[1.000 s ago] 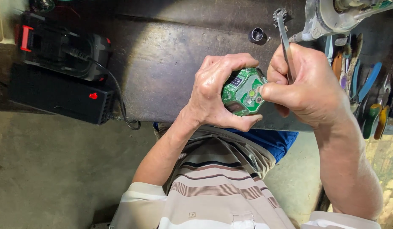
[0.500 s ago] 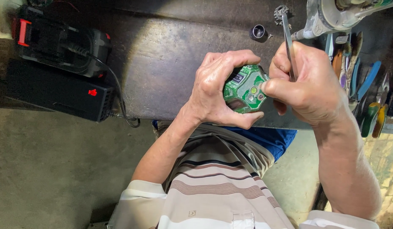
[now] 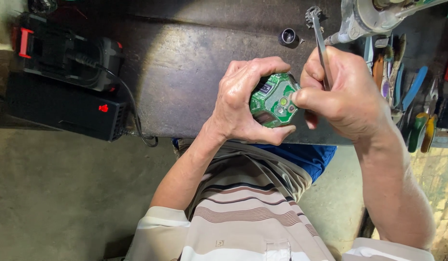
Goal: The person uses tweezers to manipulate small components on a green circuit board attached to a device. They then use a brush to clean the surface and a screwdriver to adjust parts on the device.
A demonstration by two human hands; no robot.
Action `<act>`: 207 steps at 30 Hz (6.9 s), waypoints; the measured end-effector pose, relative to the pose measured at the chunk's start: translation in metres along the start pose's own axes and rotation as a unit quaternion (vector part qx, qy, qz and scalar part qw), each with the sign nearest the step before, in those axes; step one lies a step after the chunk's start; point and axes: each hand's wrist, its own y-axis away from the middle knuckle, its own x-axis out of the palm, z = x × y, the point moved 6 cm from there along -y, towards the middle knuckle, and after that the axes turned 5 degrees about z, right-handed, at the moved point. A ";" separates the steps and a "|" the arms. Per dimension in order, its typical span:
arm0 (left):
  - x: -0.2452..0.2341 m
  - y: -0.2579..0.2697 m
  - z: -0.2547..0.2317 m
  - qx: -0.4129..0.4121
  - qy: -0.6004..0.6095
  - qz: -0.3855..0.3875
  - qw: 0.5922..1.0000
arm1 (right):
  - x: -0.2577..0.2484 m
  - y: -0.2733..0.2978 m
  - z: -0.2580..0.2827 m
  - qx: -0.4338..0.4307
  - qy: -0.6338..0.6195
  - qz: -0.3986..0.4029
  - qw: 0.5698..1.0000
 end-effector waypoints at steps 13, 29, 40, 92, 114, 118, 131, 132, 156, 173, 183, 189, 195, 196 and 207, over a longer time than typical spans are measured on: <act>0.000 0.002 0.000 0.002 0.000 -0.005 1.000 | 0.001 0.006 0.001 -0.006 0.004 0.021 1.000; 0.002 0.000 -0.002 -0.006 -0.011 -0.006 1.000 | -0.003 0.008 0.000 0.013 0.071 0.003 0.997; -0.001 0.003 -0.001 -0.003 -0.017 -0.017 1.000 | -0.005 0.007 -0.012 -0.036 0.025 -0.005 0.999; -0.018 0.022 -0.044 0.114 -0.172 0.048 0.977 | 0.029 0.015 -0.094 -0.350 -0.251 -0.104 0.896; -0.016 0.022 -0.051 0.091 -0.260 -0.008 0.961 | 0.028 0.012 -0.101 -0.414 -0.246 -0.165 0.861; -0.015 0.016 -0.055 0.099 -0.275 0.004 0.956 | 0.026 0.014 -0.097 -0.403 -0.211 -0.180 0.872; -0.011 0.027 -0.047 0.127 -0.274 -0.028 0.953 | 0.024 0.015 -0.096 -0.397 -0.201 -0.195 0.874; -0.011 0.026 -0.047 0.126 -0.274 -0.027 0.953 | 0.024 0.015 -0.097 -0.399 -0.196 -0.196 0.874; -0.009 0.026 -0.046 0.107 -0.278 -0.041 0.954 | 0.022 0.015 -0.095 -0.389 -0.192 -0.195 0.879; -0.007 0.028 -0.047 0.106 -0.275 -0.046 0.954 | 0.025 0.015 -0.098 -0.384 -0.214 -0.193 0.877; -0.014 0.024 -0.041 0.064 -0.264 -0.035 0.962 | 0.023 0.017 -0.094 -0.398 -0.199 -0.202 0.873; -0.022 0.016 -0.038 0.053 -0.267 0.023 0.962 | 0.022 0.018 -0.092 -0.404 -0.190 -0.213 0.869; -0.024 0.011 -0.038 0.060 -0.273 0.058 0.958 | 0.023 0.017 -0.094 -0.389 -0.212 -0.208 0.872; -0.024 0.010 -0.038 0.062 -0.274 0.060 0.958 | 0.023 0.016 -0.094 -0.385 -0.210 -0.208 0.875; -0.022 0.007 -0.043 0.084 -0.291 0.070 0.950 | 0.022 0.016 -0.092 -0.383 -0.220 -0.194 0.876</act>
